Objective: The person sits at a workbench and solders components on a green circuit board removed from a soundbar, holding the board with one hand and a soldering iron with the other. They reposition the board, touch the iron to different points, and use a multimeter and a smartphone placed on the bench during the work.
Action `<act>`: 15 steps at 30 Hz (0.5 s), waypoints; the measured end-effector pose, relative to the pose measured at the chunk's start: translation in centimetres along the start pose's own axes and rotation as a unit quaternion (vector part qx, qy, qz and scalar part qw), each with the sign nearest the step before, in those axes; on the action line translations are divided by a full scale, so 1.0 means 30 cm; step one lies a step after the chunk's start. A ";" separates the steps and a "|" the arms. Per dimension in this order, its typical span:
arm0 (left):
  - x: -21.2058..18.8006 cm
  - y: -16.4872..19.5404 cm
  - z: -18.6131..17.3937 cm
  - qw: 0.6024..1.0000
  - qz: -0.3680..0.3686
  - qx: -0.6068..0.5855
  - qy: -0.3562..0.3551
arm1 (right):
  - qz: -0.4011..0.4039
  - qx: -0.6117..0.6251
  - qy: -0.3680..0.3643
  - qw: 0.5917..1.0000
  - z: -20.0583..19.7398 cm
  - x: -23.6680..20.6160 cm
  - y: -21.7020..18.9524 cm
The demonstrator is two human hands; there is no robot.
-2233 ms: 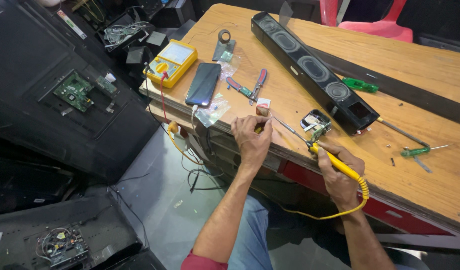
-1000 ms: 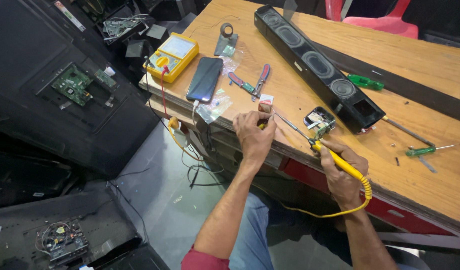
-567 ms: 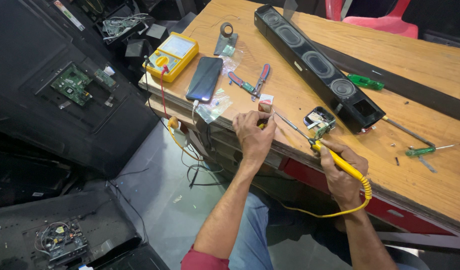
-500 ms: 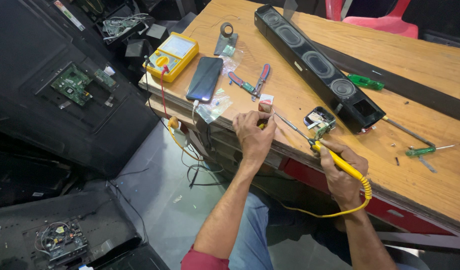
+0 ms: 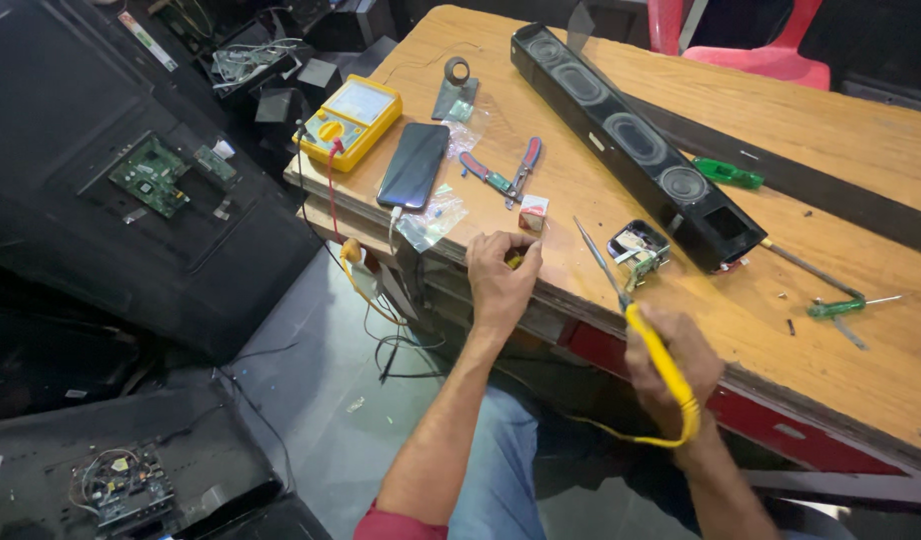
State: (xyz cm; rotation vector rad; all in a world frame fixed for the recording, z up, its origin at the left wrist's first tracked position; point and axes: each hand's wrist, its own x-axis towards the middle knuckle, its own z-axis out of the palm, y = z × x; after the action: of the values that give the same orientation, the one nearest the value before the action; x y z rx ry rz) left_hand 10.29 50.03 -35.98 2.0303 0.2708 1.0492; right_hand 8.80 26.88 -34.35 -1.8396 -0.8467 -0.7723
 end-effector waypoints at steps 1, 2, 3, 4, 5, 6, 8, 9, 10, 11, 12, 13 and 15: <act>0.000 -0.003 -0.006 1.000 -0.015 -0.009 -0.004 | -0.040 -0.016 0.001 0.999 0.005 -0.015 -0.006; -0.001 -0.004 -0.010 0.999 -0.030 -0.019 -0.008 | -0.079 -0.032 0.001 0.996 0.008 -0.031 -0.010; -0.001 -0.005 -0.012 0.999 -0.033 -0.018 -0.009 | -0.088 -0.043 -0.012 0.995 0.014 -0.045 -0.012; -0.002 -0.004 -0.013 0.999 -0.037 -0.017 -0.010 | -0.097 -0.055 -0.025 0.993 0.025 -0.057 -0.011; -0.001 -0.003 -0.014 0.999 -0.039 -0.016 -0.012 | -0.106 -0.066 -0.038 0.991 0.032 -0.067 -0.010; 0.000 -0.001 -0.014 0.999 -0.030 -0.015 -0.009 | -0.098 -0.061 -0.046 0.992 0.032 -0.077 -0.009; 0.004 0.002 -0.014 1.000 -0.011 -0.013 -0.001 | -0.083 -0.050 -0.063 0.993 0.033 -0.086 -0.009; 0.005 0.002 -0.016 1.000 -0.013 -0.012 -0.004 | -0.074 -0.047 -0.050 0.995 0.032 -0.086 -0.011; 0.005 0.003 -0.018 1.000 -0.016 -0.013 -0.008 | -0.065 -0.044 -0.037 0.996 0.029 -0.085 -0.014; 0.006 0.004 -0.018 1.000 -0.019 -0.013 -0.011 | -0.056 -0.042 -0.024 0.997 0.027 -0.081 -0.017; 0.009 0.005 -0.016 1.000 -0.021 -0.006 -0.011 | -0.045 -0.024 -0.014 0.999 0.029 -0.073 -0.020; 0.011 0.007 -0.014 1.000 -0.023 0.002 -0.010 | -0.033 -0.005 -0.004 0.999 0.032 -0.065 -0.023; 0.014 0.009 -0.008 0.999 -0.027 0.014 -0.012 | -0.005 0.017 0.004 1.000 0.036 -0.051 -0.034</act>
State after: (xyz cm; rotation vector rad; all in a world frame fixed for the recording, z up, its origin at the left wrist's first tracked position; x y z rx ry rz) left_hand 10.31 50.20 -35.45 2.0478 0.3285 0.9916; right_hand 7.26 27.85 -35.46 -1.8034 -0.8594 -0.7666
